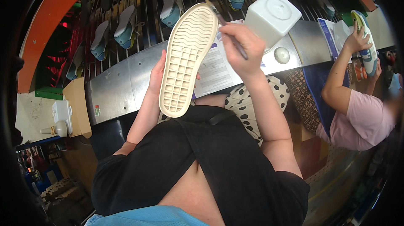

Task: The person repeatedly picks up shoe soles from a nearby rack and applies a liquid to the bottom surface using a brush. They dip the brush into a container between applications and place each treated sole back on the rack.

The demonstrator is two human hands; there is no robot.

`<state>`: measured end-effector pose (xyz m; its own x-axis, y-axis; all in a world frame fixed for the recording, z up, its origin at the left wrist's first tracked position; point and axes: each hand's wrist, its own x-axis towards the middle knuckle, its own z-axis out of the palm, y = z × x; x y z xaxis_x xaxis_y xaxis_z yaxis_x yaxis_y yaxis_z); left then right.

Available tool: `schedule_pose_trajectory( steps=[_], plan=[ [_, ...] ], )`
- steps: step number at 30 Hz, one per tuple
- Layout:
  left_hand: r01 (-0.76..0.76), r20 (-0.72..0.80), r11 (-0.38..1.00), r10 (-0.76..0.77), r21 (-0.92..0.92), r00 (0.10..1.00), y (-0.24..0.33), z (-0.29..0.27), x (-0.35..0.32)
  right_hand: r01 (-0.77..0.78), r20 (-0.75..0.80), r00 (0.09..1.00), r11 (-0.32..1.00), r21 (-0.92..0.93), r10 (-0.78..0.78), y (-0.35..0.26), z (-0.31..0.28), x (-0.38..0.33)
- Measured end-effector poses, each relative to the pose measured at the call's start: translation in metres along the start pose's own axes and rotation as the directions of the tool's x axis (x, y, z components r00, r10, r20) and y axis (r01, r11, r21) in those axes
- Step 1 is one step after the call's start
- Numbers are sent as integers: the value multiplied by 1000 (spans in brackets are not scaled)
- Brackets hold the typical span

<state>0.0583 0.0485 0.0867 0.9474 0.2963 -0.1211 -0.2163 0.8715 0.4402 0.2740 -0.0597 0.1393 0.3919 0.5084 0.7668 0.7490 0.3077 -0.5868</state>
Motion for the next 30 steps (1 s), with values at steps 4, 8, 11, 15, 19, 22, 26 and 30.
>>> schedule_pose_trajectory(
  steps=[4,8,11,15,19,22,26,30],
  plan=[
    [33,14,999,-33,-20,999,-2,0,1,-129,195,976,975,182,93,-14,19,-13],
    [-8,-20,999,7,-37,1000,0,-1,1,-468,407,868,741,482,284,-27,22,-27],
    [-44,-15,998,43,-44,999,4,-3,1,-490,287,871,755,436,400,-31,25,-26],
    [-74,-28,991,71,-114,997,9,-8,3,-368,522,845,836,406,119,-42,25,-33],
    [-161,10,984,162,-71,987,19,-16,6,-534,561,793,712,456,236,-52,22,-50],
    [-188,-24,982,188,13,982,31,-24,8,-439,537,825,798,412,177,-59,27,-54],
    [-162,38,985,165,-67,986,46,-31,5,-504,721,693,728,465,19,-64,22,-47],
    [-141,107,989,134,54,985,59,-26,1,-569,769,639,691,445,30,-55,20,-37]
  ],
)
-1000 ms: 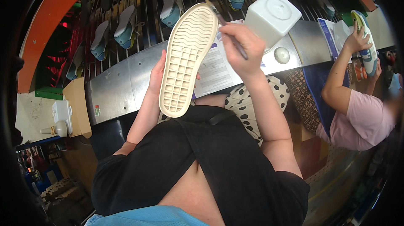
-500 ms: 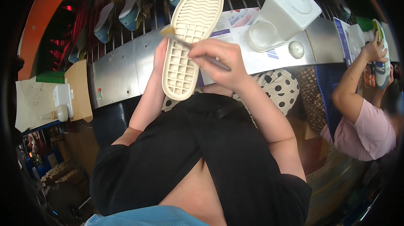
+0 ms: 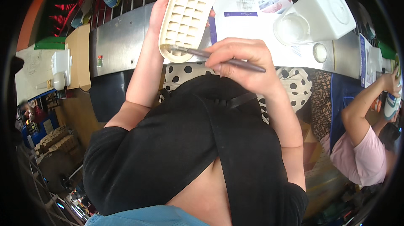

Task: The person repeatedly picks up shoe soles from a nearby rack and applies a liquid to the bottom surface using a brush. They dip the brush into a container between applications and place each treated sole back on the rack.

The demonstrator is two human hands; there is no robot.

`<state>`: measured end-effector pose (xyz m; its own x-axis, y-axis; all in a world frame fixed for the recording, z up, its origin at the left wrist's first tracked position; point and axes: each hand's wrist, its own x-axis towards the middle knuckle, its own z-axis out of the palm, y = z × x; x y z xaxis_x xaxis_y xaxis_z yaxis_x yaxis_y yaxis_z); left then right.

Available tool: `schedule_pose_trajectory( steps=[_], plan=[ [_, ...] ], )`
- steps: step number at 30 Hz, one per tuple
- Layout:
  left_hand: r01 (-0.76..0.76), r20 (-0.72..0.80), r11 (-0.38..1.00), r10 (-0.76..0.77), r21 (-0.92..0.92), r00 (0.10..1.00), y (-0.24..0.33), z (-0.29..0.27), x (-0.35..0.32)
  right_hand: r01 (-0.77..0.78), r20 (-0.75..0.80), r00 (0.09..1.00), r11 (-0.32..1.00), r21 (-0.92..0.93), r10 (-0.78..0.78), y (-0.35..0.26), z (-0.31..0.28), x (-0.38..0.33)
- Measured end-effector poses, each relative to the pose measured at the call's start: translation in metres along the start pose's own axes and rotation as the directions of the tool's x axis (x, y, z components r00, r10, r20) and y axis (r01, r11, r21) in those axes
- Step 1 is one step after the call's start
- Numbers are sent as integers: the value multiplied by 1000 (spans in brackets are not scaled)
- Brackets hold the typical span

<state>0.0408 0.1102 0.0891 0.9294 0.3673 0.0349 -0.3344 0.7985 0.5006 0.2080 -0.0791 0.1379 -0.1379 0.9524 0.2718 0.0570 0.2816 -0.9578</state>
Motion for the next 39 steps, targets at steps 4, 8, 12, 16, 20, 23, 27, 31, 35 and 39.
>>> schedule_pose_trajectory(
  steps=[4,8,12,16,20,23,27,31,35,39],
  plan=[
    [86,-5,954,-91,-287,996,6,11,2,120,275,957,989,-88,-91,4,-6,15],
    [203,-99,928,-244,-314,965,5,19,0,114,341,934,993,-8,-104,-10,-17,25],
    [273,-264,961,-251,47,931,-5,15,0,156,498,865,977,-148,-63,-9,-12,36],
    [122,-189,976,-87,183,978,1,4,-17,122,453,891,973,-198,-19,-20,-48,17],
    [-115,-167,982,140,152,976,21,-1,-81,102,7,995,995,-10,-102,-29,-94,-36],
    [-171,-173,931,236,324,956,16,4,-113,182,-340,934,964,196,-107,-16,-103,-64],
    [-230,-162,897,309,376,937,17,30,-126,217,-492,864,960,174,-106,-3,-113,-69],
    [-579,143,734,570,356,809,53,84,-148,250,-515,849,949,193,-119,-5,-117,-65],
    [-879,330,242,859,410,391,99,130,-179,292,-590,798,937,192,-128,-4,-113,-68],
    [-893,498,39,818,448,286,189,158,-184,284,-639,766,927,244,-67,4,-110,-73]
  ],
)
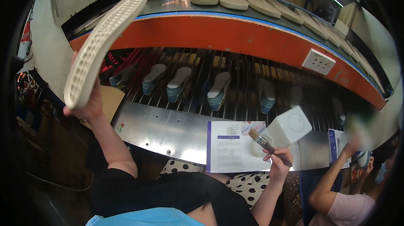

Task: The person repeatedly picks up shoe soles from a nearby rack and applies a liquid to the bottom surface using a brush. They dip the brush into a container between applications and place each treated sole back on the rack.

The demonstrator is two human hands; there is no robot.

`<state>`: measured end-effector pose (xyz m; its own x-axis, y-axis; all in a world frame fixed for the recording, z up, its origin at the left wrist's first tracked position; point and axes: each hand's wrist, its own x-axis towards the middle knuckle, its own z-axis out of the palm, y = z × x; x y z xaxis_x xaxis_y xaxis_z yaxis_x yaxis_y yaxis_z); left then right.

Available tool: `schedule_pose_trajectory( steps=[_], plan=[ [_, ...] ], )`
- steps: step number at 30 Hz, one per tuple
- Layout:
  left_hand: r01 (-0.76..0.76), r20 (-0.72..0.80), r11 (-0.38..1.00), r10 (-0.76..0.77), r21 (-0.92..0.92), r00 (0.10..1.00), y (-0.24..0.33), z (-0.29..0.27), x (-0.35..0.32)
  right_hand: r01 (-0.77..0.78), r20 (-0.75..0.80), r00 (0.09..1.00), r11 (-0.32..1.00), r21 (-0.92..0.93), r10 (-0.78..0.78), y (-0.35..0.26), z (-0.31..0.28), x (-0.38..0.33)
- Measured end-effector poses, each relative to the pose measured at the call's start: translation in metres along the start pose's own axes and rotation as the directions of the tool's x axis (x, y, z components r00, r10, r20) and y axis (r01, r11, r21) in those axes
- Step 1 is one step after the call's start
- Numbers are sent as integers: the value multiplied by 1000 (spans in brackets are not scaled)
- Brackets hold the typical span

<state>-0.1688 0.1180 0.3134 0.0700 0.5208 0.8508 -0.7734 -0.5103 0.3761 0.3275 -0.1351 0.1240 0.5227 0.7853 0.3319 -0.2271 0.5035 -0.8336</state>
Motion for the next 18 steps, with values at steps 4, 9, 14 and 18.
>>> schedule_pose_trajectory(
  steps=[4,9,14,18],
  plan=[
    [199,-343,879,-43,434,938,-28,-32,137,-5,-32,999,1000,-12,5,-3,-10,-6],
    [52,116,779,-159,625,980,-38,38,145,23,-96,995,999,-32,-26,-7,-16,-14],
    [686,875,592,69,-423,479,-52,146,41,-22,-141,990,1000,-22,19,-2,-13,-15],
    [726,821,384,292,-570,490,-52,181,20,10,-77,997,1000,-17,-11,-4,-10,-13]
  ],
)
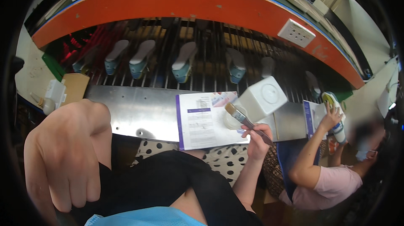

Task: The person repeatedly picks up shoe soles from a nearby rack and applies a liquid to the bottom surface using a brush. They dip the brush into a container between applications and place each treated sole back on the rack.

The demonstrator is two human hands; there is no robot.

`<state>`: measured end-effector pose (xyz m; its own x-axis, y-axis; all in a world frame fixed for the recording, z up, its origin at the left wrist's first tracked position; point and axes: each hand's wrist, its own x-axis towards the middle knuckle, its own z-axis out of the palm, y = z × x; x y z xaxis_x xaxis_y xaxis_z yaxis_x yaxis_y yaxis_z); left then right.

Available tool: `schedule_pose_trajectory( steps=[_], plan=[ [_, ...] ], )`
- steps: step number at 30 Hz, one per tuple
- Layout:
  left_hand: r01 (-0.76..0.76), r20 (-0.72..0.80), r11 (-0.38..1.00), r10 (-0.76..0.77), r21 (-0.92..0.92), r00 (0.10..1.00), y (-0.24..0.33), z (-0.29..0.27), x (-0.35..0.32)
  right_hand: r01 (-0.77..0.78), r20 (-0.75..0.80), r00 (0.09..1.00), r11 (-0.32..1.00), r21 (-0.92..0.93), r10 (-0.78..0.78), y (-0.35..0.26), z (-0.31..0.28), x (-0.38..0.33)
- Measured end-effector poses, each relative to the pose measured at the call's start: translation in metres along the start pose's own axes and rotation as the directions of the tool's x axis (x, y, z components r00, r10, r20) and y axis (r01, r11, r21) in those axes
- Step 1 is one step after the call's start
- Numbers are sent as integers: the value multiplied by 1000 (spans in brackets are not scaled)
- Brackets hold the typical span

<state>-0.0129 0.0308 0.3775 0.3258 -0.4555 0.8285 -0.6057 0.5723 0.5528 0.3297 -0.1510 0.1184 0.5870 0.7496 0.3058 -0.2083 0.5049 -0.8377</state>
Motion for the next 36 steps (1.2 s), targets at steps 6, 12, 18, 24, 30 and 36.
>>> schedule_pose_trajectory(
  steps=[6,12,18,24,30,36],
  plan=[
    [7,98,981,12,-194,995,-6,-15,-6,27,46,999,999,-21,-26,-2,3,-4],
    [63,109,971,-38,-233,993,-3,-12,-19,6,11,1000,1000,19,-7,-1,6,-6],
    [100,37,965,-93,-243,995,-1,2,-31,18,45,999,1000,18,-19,0,8,-4],
    [87,-55,987,-96,-136,994,-2,-13,-12,17,55,998,1000,7,-17,-1,8,-4],
    [211,-272,846,-82,490,959,30,-62,-21,25,45,999,1000,5,-25,0,8,-4],
    [570,-562,-638,248,518,789,93,-205,-21,-11,21,1000,1000,1,11,-3,5,-5]
  ],
)
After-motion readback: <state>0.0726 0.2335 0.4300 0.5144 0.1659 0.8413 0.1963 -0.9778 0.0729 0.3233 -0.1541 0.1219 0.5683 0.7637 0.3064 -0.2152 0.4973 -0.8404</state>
